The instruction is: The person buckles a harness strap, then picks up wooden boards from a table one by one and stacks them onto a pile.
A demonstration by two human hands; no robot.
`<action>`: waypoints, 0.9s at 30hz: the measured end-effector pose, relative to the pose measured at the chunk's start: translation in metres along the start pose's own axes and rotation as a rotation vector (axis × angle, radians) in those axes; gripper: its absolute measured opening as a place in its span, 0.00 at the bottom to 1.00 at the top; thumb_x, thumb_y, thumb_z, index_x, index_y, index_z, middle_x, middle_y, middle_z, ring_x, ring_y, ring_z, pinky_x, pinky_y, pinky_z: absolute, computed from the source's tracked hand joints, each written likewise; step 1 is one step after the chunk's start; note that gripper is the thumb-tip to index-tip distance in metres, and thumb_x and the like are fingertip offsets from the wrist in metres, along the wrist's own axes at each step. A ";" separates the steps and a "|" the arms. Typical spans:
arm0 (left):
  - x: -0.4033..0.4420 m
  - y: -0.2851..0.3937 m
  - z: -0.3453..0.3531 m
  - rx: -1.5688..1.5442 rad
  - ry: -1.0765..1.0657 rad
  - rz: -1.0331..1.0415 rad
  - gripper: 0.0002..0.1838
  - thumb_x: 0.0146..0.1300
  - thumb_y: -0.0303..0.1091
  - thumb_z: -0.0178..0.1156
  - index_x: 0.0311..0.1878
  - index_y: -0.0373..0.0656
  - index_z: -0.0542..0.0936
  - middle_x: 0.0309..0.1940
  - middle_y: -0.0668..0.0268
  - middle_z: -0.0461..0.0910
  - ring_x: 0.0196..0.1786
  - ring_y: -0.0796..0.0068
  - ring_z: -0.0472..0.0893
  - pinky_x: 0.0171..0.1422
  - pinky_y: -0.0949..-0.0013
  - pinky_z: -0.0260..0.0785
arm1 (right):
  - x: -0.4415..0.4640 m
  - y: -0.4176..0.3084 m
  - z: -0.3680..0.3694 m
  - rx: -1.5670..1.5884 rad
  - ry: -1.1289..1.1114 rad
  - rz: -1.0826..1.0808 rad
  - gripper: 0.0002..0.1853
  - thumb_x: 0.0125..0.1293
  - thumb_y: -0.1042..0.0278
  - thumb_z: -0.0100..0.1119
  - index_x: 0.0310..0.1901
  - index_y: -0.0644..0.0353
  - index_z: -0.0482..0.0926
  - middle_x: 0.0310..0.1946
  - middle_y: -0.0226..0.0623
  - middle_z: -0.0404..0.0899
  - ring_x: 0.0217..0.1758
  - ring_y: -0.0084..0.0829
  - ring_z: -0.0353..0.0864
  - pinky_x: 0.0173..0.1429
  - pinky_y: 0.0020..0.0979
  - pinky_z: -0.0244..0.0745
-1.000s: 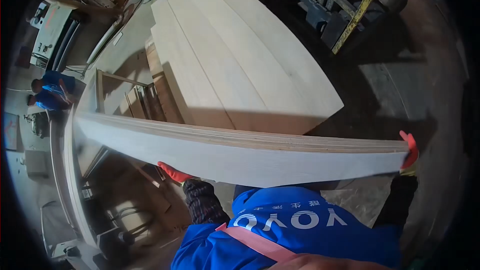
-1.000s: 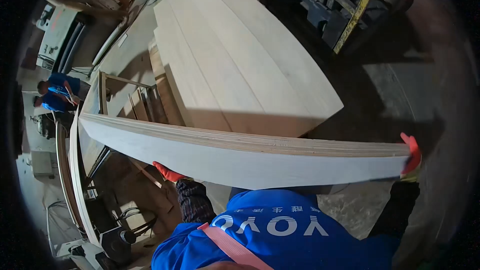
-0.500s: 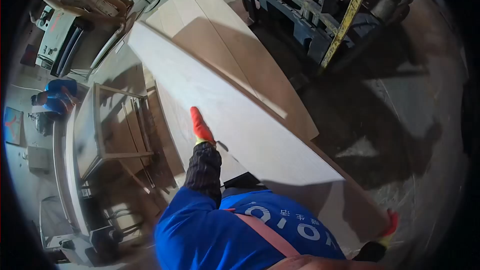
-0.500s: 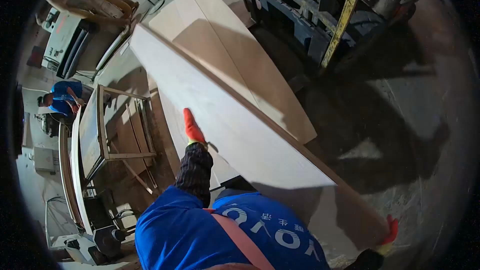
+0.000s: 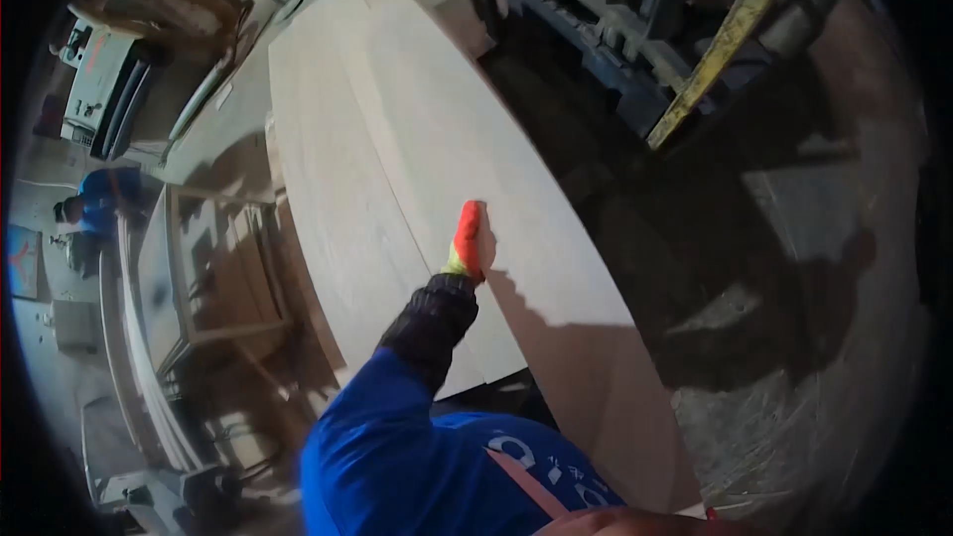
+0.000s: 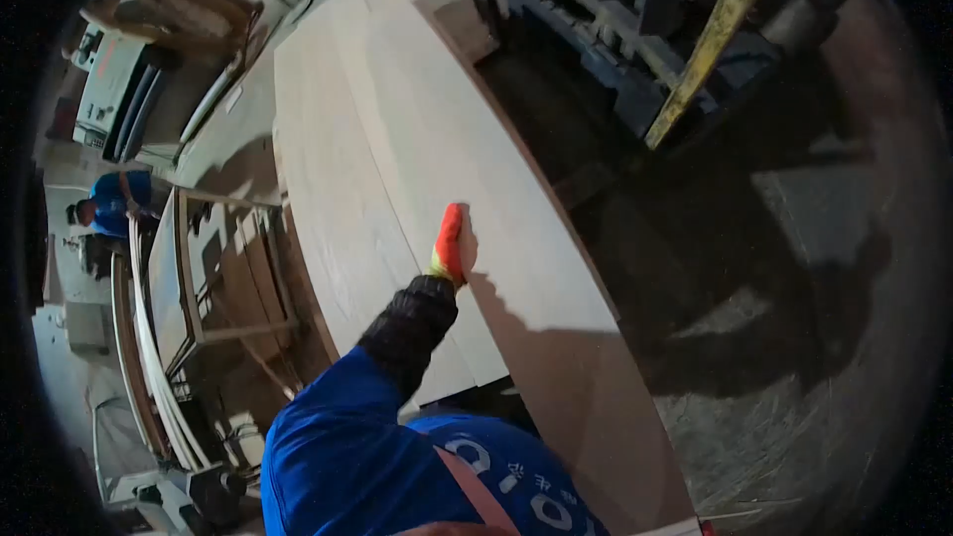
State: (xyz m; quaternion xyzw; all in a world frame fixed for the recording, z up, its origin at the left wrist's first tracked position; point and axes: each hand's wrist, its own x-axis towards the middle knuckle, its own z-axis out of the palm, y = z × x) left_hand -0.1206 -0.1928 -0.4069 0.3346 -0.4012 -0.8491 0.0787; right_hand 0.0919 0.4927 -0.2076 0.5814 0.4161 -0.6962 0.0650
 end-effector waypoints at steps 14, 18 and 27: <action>0.030 -0.016 0.004 0.931 -0.041 -0.179 0.41 0.63 0.68 0.52 0.56 0.32 0.66 0.26 0.53 0.82 0.25 0.64 0.83 0.32 0.63 0.76 | 0.216 0.124 0.197 0.068 -0.569 0.297 0.32 0.71 0.47 0.41 0.67 0.63 0.68 0.65 0.45 0.71 0.65 0.47 0.69 0.68 0.45 0.63; 0.078 -0.031 -0.014 0.913 0.087 -0.119 0.41 0.64 0.66 0.54 0.58 0.32 0.66 0.26 0.55 0.82 0.21 0.64 0.82 0.30 0.64 0.76 | 0.240 0.160 0.270 0.107 -0.571 0.321 0.32 0.72 0.46 0.39 0.67 0.61 0.69 0.65 0.42 0.71 0.66 0.46 0.69 0.69 0.45 0.62; 0.144 0.020 -0.033 0.798 0.199 0.055 0.41 0.64 0.60 0.60 0.66 0.33 0.64 0.35 0.55 0.83 0.38 0.68 0.84 0.36 0.66 0.76 | 0.270 0.200 0.332 0.018 -0.898 0.354 0.30 0.74 0.44 0.34 0.66 0.55 0.70 0.65 0.36 0.71 0.68 0.42 0.67 0.72 0.45 0.59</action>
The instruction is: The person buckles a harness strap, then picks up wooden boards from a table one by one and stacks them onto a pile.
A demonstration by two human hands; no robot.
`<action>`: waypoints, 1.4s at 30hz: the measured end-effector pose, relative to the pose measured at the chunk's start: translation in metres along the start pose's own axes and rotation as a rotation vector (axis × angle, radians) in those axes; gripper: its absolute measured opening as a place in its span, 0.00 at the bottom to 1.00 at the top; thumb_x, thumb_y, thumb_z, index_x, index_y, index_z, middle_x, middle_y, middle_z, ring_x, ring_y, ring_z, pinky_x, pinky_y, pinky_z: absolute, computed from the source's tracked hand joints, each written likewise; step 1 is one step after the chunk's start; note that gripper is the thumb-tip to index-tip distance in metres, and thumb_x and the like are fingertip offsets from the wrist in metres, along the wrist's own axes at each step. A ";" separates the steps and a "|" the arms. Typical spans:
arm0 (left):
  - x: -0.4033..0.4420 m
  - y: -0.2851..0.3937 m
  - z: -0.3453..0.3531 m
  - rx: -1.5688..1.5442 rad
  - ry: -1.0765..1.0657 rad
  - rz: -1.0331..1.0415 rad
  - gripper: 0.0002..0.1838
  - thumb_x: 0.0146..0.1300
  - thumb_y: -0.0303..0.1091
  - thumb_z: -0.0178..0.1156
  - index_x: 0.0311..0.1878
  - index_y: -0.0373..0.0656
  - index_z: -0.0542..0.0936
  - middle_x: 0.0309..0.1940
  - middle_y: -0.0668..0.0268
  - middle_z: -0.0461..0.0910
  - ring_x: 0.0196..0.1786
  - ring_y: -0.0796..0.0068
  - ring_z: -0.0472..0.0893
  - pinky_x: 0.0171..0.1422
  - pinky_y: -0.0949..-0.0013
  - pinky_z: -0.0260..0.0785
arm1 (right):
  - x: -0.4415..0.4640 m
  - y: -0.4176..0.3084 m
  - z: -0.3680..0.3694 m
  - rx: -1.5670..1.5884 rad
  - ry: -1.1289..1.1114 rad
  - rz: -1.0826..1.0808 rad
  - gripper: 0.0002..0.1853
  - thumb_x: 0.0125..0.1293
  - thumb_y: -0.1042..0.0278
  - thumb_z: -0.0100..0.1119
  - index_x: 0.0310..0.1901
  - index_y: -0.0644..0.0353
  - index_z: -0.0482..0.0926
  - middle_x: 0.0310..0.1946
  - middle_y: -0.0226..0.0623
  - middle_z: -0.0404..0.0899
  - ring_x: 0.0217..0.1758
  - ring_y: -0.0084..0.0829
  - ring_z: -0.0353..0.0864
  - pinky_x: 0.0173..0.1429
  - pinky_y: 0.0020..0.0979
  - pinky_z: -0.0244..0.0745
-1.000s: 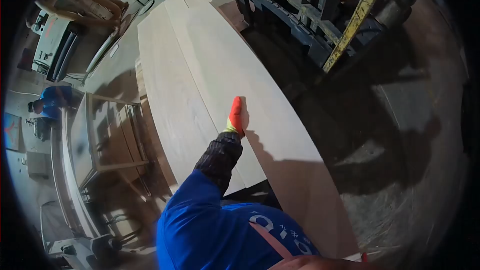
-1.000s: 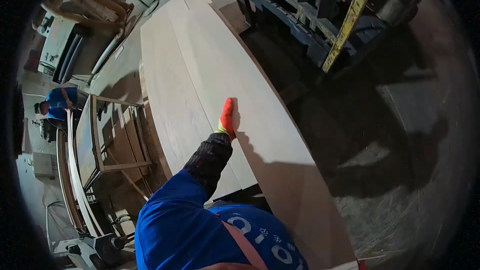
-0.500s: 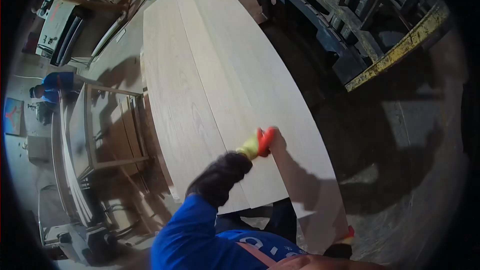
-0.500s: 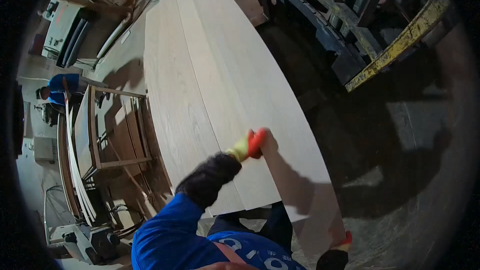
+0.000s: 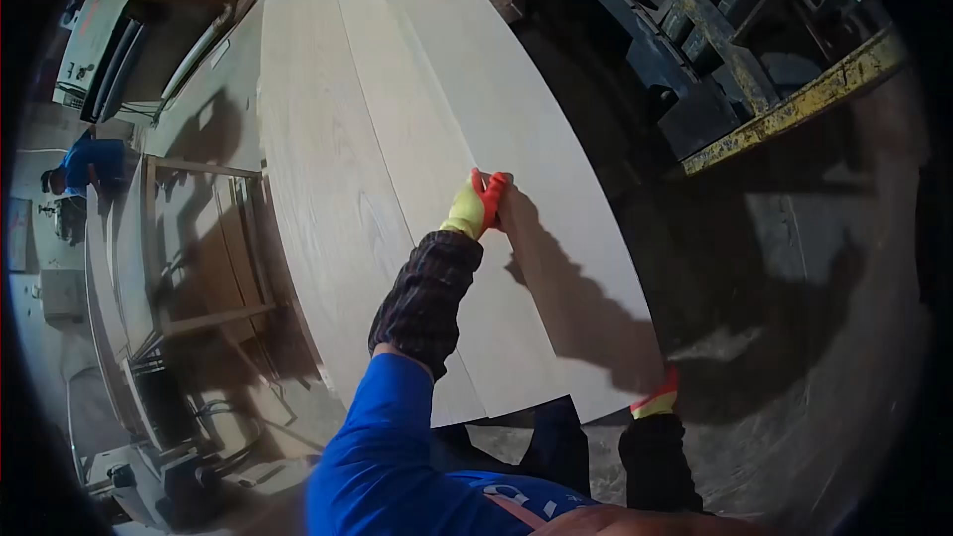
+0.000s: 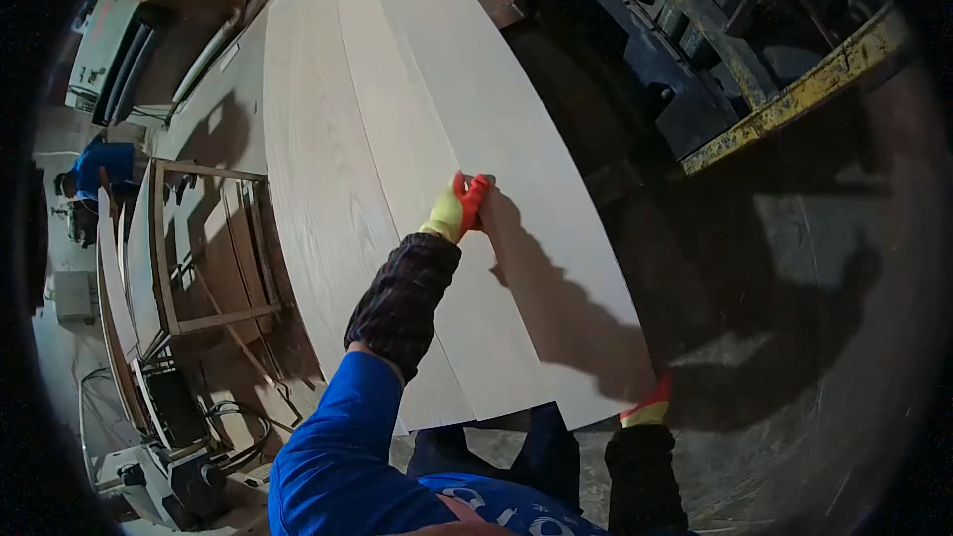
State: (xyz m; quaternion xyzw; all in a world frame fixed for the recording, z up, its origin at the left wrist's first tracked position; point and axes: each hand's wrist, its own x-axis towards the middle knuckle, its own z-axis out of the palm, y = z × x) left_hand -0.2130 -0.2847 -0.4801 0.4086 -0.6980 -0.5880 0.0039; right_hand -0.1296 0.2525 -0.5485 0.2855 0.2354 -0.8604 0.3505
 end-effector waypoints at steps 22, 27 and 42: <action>-0.225 -0.122 0.115 0.031 -0.219 -0.270 0.29 0.67 0.57 0.56 0.44 0.34 0.77 0.35 0.54 0.82 0.39 0.69 0.84 0.41 0.65 0.78 | 0.027 -0.013 0.057 -0.730 0.424 -0.101 0.41 0.69 0.31 0.47 0.59 0.70 0.75 0.52 0.39 0.81 0.53 0.29 0.80 0.58 0.30 0.74; -0.230 -0.119 0.115 0.073 -0.112 -0.234 0.27 0.68 0.56 0.56 0.44 0.35 0.77 0.37 0.58 0.83 0.39 0.69 0.84 0.43 0.64 0.79 | 0.017 -0.007 0.076 -0.925 0.408 -0.165 0.44 0.70 0.31 0.44 0.65 0.71 0.69 0.61 0.41 0.75 0.61 0.29 0.75 0.64 0.29 0.69; -0.317 -0.140 0.044 -0.456 -0.247 -0.401 0.27 0.68 0.59 0.53 0.45 0.39 0.74 0.28 0.67 0.73 0.27 0.74 0.72 0.31 0.70 0.67 | 0.028 -0.079 -0.137 -1.082 0.541 0.006 0.42 0.62 0.20 0.41 0.64 0.46 0.71 0.51 0.39 0.79 0.53 0.37 0.76 0.52 0.42 0.73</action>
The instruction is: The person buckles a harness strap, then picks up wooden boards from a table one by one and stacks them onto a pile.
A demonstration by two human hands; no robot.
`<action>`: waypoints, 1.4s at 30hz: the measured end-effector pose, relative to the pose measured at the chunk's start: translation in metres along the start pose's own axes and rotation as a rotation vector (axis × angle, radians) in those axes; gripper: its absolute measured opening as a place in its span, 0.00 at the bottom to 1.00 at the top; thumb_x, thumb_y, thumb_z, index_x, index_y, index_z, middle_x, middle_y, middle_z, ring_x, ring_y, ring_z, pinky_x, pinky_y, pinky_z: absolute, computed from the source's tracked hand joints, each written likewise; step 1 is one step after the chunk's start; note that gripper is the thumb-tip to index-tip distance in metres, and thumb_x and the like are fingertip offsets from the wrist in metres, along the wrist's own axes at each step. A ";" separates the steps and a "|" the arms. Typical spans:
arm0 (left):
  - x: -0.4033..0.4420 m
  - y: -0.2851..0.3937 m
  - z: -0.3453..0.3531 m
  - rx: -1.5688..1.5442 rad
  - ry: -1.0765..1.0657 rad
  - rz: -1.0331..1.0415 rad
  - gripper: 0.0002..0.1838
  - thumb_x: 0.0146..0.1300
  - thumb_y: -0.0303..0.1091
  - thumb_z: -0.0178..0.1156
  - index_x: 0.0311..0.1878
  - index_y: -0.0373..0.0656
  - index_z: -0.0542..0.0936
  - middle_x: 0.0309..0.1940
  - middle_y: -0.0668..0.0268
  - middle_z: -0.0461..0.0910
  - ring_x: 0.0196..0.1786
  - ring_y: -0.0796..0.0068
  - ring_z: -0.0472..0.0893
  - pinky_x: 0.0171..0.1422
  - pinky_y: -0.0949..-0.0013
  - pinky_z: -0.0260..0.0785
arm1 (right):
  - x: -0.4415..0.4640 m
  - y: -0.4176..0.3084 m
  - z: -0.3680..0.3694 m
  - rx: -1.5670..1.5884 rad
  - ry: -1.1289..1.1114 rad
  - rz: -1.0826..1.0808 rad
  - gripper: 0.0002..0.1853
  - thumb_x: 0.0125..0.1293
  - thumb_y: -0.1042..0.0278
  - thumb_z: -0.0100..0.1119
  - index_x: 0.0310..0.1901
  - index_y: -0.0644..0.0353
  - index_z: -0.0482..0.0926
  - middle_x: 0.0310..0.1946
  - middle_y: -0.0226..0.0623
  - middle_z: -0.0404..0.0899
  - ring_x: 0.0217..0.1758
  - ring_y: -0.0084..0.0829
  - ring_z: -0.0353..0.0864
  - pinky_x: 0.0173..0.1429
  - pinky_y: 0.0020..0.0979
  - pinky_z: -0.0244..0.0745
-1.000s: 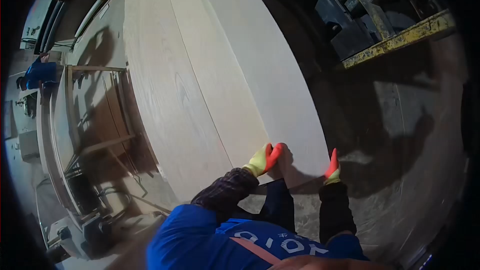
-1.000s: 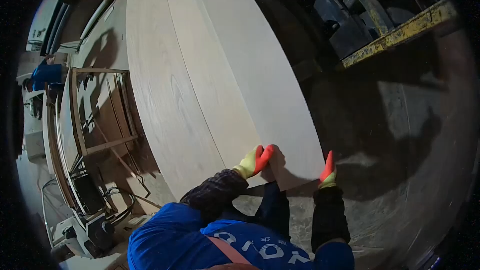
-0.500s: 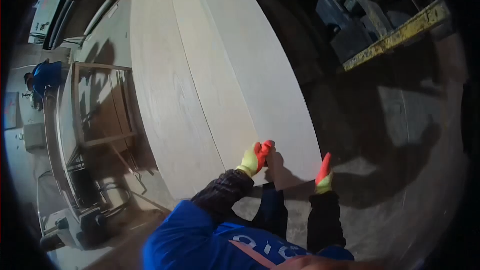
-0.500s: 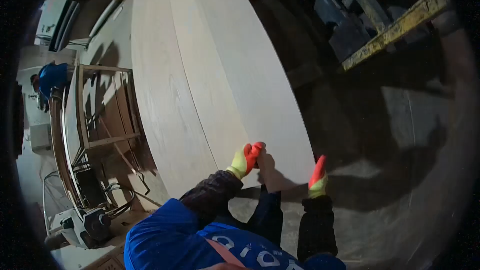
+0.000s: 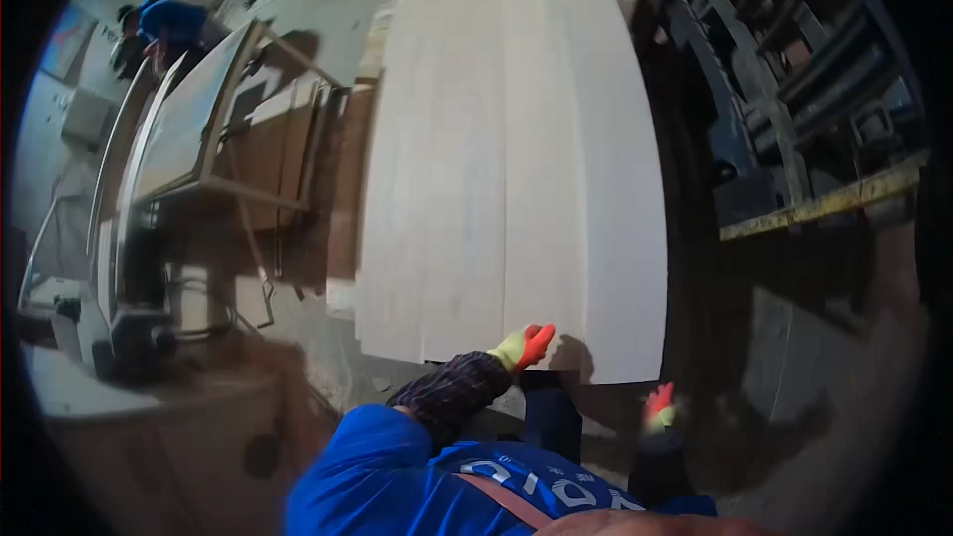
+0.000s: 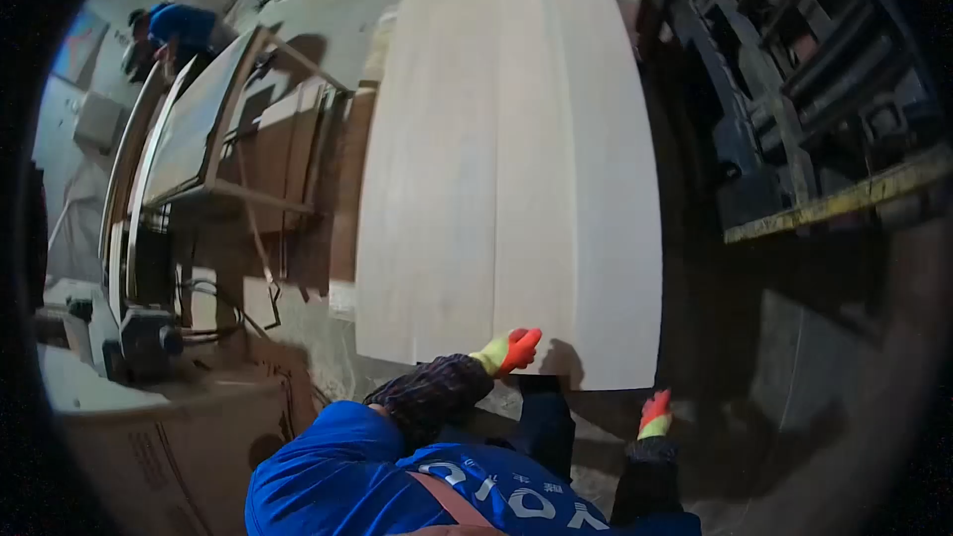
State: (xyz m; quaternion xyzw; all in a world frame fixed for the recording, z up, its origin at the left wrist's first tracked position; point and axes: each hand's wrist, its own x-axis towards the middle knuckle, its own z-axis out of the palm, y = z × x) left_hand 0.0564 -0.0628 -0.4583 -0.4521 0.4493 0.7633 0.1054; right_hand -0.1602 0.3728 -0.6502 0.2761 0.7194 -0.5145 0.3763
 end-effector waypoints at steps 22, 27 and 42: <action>-0.406 -0.479 -0.313 -0.471 0.517 0.208 0.19 0.65 0.51 0.57 0.45 0.46 0.68 0.29 0.51 0.79 0.34 0.50 0.80 0.32 0.46 0.69 | -0.464 0.012 0.469 -1.079 -0.833 -0.152 0.32 0.73 0.38 0.43 0.62 0.59 0.73 0.48 0.40 0.81 0.43 0.29 0.79 0.42 0.32 0.74; -0.409 -0.397 -0.350 -1.179 0.814 -0.012 0.27 0.68 0.60 0.49 0.48 0.42 0.72 0.40 0.46 0.81 0.43 0.42 0.81 0.34 0.44 0.72 | -0.423 0.040 0.506 -1.215 -0.965 -0.230 0.27 0.69 0.44 0.48 0.58 0.59 0.76 0.45 0.39 0.82 0.40 0.29 0.79 0.36 0.31 0.72; -0.459 -0.369 -0.541 0.000 0.516 0.439 0.14 0.66 0.45 0.55 0.42 0.47 0.66 0.33 0.44 0.79 0.38 0.50 0.81 0.36 0.48 0.73 | -0.430 0.053 0.598 -1.015 -0.767 -0.272 0.31 0.66 0.39 0.46 0.55 0.60 0.76 0.48 0.43 0.81 0.47 0.36 0.80 0.43 0.35 0.73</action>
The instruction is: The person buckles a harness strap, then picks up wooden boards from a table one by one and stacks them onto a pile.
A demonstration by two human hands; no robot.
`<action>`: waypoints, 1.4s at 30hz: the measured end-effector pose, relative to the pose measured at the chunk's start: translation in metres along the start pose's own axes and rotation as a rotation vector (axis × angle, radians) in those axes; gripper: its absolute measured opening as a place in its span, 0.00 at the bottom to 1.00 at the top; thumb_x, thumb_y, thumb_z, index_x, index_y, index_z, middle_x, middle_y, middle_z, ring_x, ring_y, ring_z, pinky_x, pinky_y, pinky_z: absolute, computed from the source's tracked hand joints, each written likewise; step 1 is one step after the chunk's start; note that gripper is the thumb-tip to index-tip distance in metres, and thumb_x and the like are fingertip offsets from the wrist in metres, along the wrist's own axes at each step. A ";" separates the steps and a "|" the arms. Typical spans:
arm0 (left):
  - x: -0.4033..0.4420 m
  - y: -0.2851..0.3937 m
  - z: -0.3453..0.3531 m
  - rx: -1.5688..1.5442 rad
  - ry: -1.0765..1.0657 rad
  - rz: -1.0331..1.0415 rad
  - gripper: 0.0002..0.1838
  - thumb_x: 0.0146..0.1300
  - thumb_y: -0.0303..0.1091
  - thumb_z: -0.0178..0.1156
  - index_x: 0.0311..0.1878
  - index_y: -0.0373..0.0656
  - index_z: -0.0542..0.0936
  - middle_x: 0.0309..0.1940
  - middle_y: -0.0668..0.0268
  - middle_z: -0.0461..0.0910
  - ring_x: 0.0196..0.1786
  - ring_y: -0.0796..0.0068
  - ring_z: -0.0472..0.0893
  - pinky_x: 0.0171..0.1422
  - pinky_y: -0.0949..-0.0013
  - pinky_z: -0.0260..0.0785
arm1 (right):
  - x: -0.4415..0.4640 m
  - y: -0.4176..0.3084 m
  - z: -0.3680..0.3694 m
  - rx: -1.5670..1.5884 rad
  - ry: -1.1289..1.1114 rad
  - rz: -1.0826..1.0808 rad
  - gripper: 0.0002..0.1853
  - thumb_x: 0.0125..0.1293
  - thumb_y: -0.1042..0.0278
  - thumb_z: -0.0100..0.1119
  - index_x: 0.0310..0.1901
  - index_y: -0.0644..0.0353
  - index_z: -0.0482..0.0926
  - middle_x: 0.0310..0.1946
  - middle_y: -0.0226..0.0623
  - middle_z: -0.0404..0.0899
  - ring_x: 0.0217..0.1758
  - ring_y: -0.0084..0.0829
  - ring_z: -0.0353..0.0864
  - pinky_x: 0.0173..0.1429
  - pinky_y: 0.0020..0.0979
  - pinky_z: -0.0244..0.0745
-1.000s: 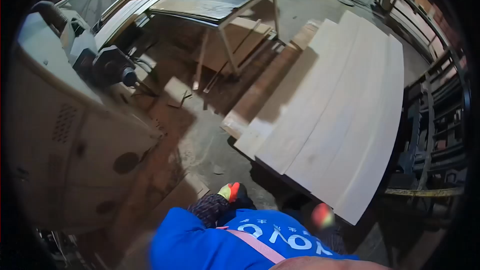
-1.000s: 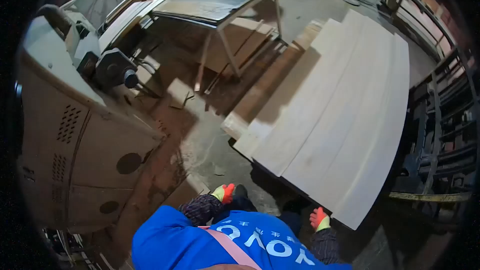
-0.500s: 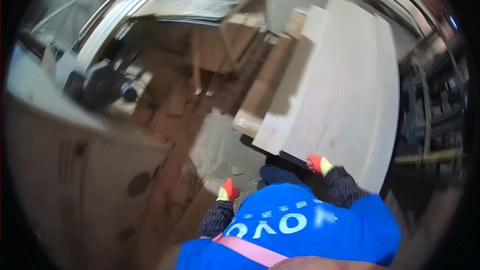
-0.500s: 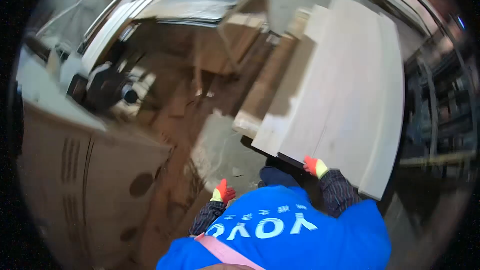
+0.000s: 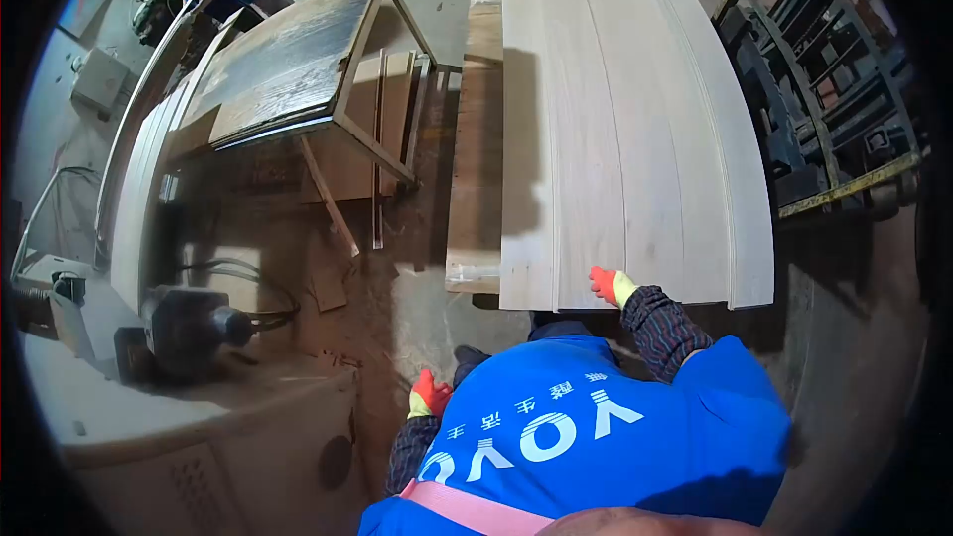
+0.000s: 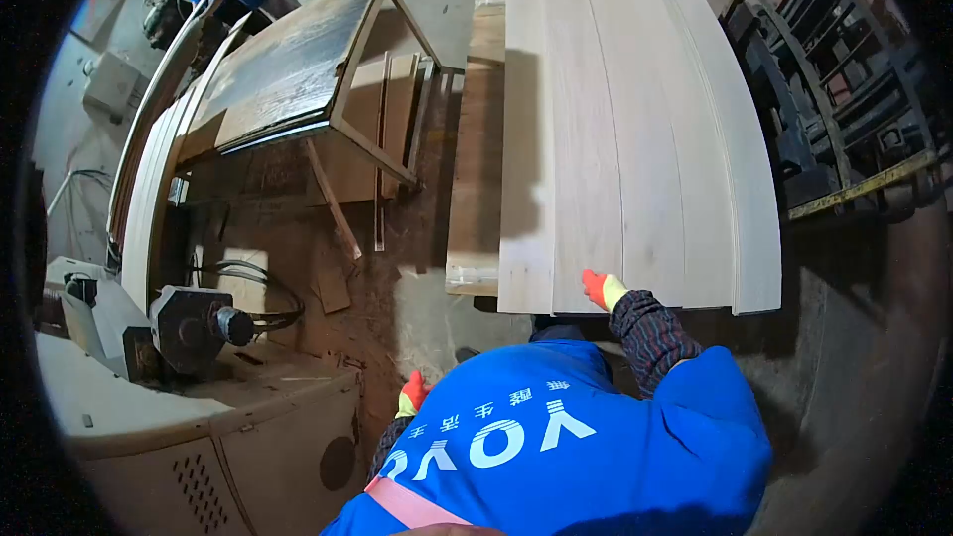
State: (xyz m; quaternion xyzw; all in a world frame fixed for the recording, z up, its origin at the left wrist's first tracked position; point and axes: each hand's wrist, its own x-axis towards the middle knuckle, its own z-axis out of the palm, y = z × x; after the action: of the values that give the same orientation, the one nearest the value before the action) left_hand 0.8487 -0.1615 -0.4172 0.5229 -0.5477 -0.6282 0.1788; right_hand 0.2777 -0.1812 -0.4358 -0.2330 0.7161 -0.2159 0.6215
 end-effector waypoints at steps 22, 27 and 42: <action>0.097 0.010 -0.185 -0.634 0.102 -0.539 0.14 0.68 0.55 0.42 0.39 0.57 0.65 0.23 0.62 0.66 0.27 0.58 0.70 0.26 0.54 0.57 | -0.086 -0.057 0.189 0.333 0.132 0.158 0.37 0.70 0.35 0.40 0.69 0.58 0.64 0.62 0.51 0.72 0.60 0.47 0.73 0.63 0.47 0.66; 0.090 0.068 -0.161 -0.732 0.326 -0.601 0.17 0.66 0.56 0.50 0.41 0.54 0.65 0.24 0.63 0.67 0.26 0.63 0.71 0.24 0.58 0.58 | -0.086 -0.066 0.176 0.336 0.099 0.139 0.39 0.70 0.35 0.39 0.71 0.58 0.61 0.66 0.52 0.68 0.65 0.49 0.70 0.69 0.48 0.60; 0.134 0.246 -0.238 -0.043 0.749 0.282 0.25 0.70 0.49 0.55 0.54 0.33 0.73 0.48 0.55 0.77 0.52 0.67 0.77 0.56 0.66 0.68 | -0.077 -0.038 0.151 0.369 0.081 0.127 0.41 0.69 0.32 0.42 0.70 0.59 0.63 0.64 0.51 0.71 0.63 0.47 0.73 0.64 0.45 0.67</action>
State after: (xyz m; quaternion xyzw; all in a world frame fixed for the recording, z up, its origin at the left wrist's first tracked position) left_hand 0.9139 -0.4705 -0.2290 0.6315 -0.4978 -0.3745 0.4616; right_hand 0.4385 -0.1683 -0.3726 -0.0609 0.7020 -0.3130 0.6368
